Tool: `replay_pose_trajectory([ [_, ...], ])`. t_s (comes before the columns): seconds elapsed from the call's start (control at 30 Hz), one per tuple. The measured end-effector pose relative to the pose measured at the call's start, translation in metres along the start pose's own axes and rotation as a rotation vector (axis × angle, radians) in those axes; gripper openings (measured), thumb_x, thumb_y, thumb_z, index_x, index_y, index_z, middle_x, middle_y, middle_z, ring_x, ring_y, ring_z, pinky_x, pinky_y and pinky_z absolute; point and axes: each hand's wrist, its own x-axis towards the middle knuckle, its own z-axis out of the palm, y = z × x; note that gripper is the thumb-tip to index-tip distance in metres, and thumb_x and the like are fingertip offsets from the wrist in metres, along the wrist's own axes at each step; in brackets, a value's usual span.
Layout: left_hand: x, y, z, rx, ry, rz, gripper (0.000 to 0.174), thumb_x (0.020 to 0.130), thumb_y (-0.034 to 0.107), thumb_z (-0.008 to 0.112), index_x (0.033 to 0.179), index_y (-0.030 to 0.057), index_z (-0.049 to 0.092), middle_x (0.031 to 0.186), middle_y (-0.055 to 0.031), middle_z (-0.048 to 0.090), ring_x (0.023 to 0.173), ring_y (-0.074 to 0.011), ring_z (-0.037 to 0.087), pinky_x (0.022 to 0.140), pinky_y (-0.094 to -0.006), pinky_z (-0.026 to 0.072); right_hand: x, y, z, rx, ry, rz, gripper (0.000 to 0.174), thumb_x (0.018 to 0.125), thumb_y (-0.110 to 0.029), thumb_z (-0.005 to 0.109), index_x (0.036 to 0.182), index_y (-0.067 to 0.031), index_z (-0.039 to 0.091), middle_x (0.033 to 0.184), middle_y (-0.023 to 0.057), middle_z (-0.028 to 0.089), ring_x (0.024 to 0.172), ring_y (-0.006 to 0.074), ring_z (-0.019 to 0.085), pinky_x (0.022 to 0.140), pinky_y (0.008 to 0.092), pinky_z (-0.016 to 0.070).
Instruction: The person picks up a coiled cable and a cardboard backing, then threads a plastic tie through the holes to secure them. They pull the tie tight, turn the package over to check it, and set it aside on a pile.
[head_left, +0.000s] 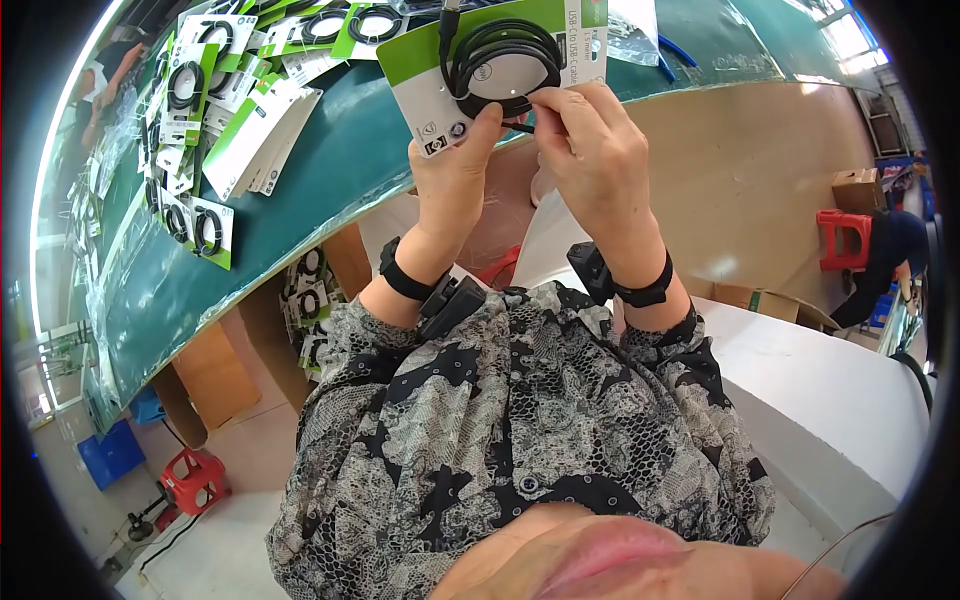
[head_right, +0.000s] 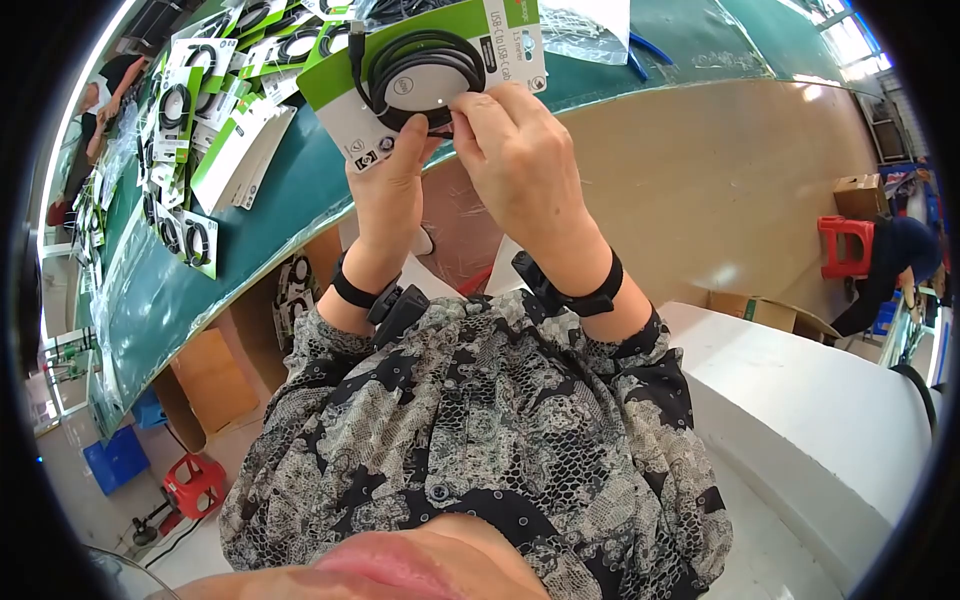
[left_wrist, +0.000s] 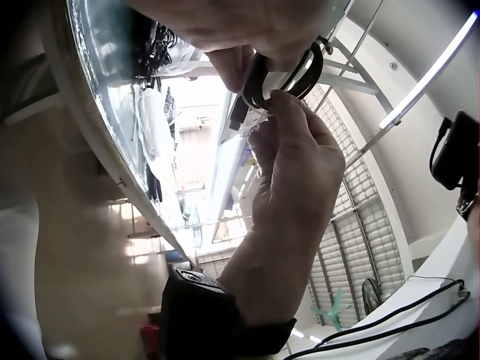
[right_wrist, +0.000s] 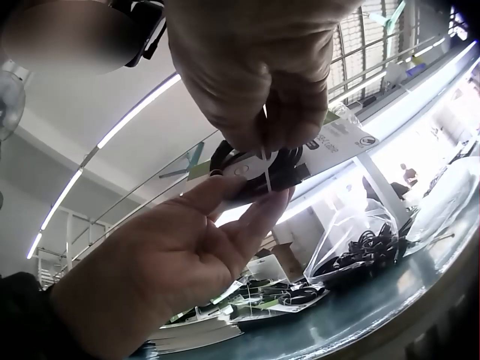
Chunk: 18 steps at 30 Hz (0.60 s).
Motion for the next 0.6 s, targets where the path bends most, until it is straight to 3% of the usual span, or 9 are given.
replay_pose_trajectory([
  [0.23, -0.001, -0.007, -0.007, 0.206, 0.0, 0.089, 0.013, 0.08, 0.007, 0.07, 0.09, 0.0009, 0.064, 0.077, 0.0013, 0.064, 0.066, -0.0033, 0.056, 0.057, -0.0186, 0.0432, 0.001, 0.001, 0.0, 0.019, -0.02, 0.017, 0.015, 0.075, 0.002, 0.065, 0.089, -0.0019, 0.065, 0.08, 0.0097, 0.061, 0.064, 0.0234, 0.061, 0.056, 0.0306, 0.0491],
  [0.5, -0.006, -0.01, -0.011, 0.353, -0.059, 0.176, 0.01, 0.081, 0.008, 0.069, 0.086, 0.0016, 0.064, 0.072, 0.0036, 0.062, 0.065, -0.0018, 0.055, 0.057, -0.0185, 0.0429, -0.001, 0.005, 0.007, -0.011, -0.032, 0.007, 0.01, 0.076, 0.001, 0.064, 0.086, -0.0025, 0.064, 0.08, 0.0106, 0.06, 0.068, 0.0273, 0.06, 0.059, 0.0329, 0.0486],
  [0.6, -0.006, -0.018, -0.015, 0.399, -0.056, 0.154, 0.01, 0.081, 0.006, 0.068, 0.089, 0.0016, 0.063, 0.077, 0.0021, 0.063, 0.068, -0.004, 0.057, 0.059, -0.0191, 0.0454, -0.004, 0.01, 0.017, 0.023, -0.042, 0.038, 0.007, 0.079, 0.0, 0.062, 0.085, -0.003, 0.063, 0.08, 0.0116, 0.059, 0.071, 0.0299, 0.059, 0.06, 0.0347, 0.0479],
])
